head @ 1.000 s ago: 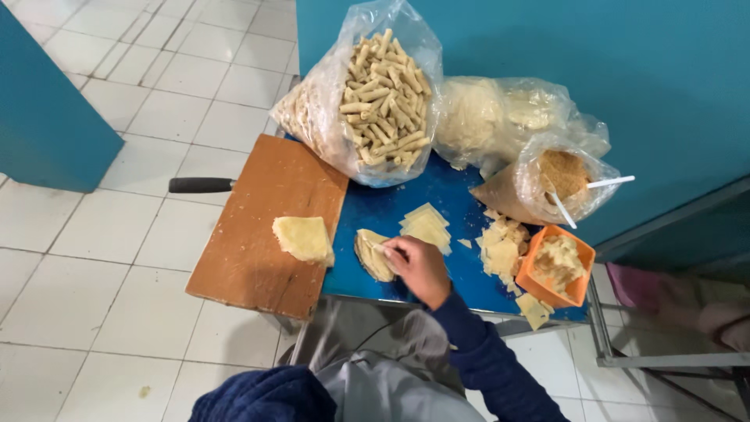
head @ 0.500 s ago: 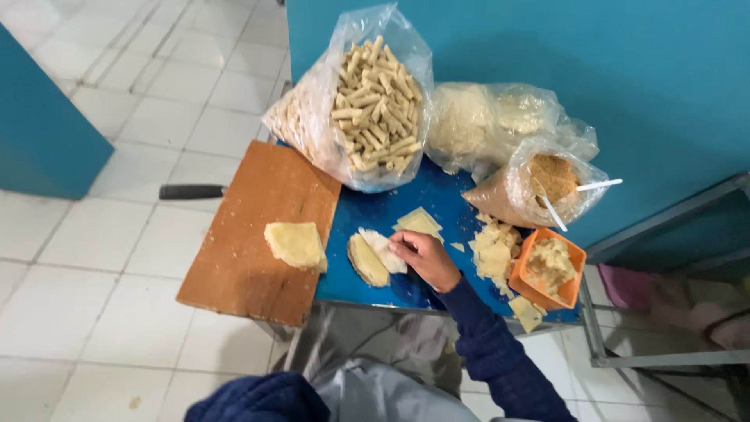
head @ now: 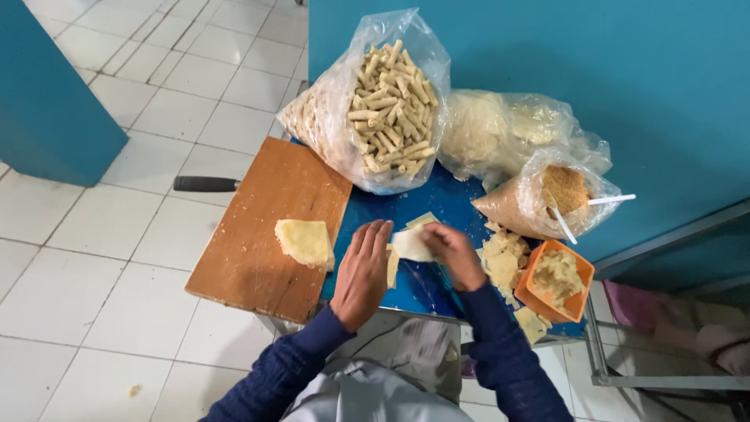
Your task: The person sits at a small table and folds flat pieces of dough over a filling, pressing the edges closed and stacking the finished pieces on a wooden board. They occasionally scoop brown sugar from a plastic bag with a spoon and place trimmed dough scraps into an orange container.
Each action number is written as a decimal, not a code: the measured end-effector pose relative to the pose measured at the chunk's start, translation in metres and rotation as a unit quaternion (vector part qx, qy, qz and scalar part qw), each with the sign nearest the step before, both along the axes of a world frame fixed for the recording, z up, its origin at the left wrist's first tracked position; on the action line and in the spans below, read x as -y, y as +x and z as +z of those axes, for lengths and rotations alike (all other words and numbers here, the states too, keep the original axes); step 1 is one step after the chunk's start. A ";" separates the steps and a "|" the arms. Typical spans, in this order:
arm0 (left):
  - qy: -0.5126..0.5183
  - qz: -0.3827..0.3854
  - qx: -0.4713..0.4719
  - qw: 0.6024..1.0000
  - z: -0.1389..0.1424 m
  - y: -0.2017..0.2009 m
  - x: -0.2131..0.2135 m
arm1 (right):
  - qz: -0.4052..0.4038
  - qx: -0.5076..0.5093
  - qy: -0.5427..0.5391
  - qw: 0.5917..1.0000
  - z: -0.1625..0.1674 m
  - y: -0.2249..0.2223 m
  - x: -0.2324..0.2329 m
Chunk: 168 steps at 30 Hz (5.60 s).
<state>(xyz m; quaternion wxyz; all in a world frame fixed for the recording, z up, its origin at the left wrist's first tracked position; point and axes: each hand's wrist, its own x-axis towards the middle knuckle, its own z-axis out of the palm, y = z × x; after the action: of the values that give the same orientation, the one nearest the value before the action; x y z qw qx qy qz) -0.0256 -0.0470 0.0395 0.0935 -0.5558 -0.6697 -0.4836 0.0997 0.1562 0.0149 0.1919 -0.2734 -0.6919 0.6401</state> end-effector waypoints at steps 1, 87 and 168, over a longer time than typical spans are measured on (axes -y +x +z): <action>-0.033 0.037 -0.030 0.998 -0.002 -0.006 -0.009 | -0.034 0.004 0.096 0.995 0.008 0.002 -0.003; 0.154 -0.233 0.666 0.692 -0.036 0.001 0.006 | -0.098 0.022 0.580 0.808 0.006 0.039 0.072; 0.138 -0.176 0.625 0.748 -0.054 0.014 0.002 | -0.030 -0.005 0.578 0.815 0.022 0.049 0.077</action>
<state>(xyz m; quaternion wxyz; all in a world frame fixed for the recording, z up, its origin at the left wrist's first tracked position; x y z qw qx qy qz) -0.0120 -0.0490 -0.0146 -0.3566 -0.2187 -0.3946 -0.8181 0.1486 0.0788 0.0366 0.3378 -0.1295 -0.9248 0.1176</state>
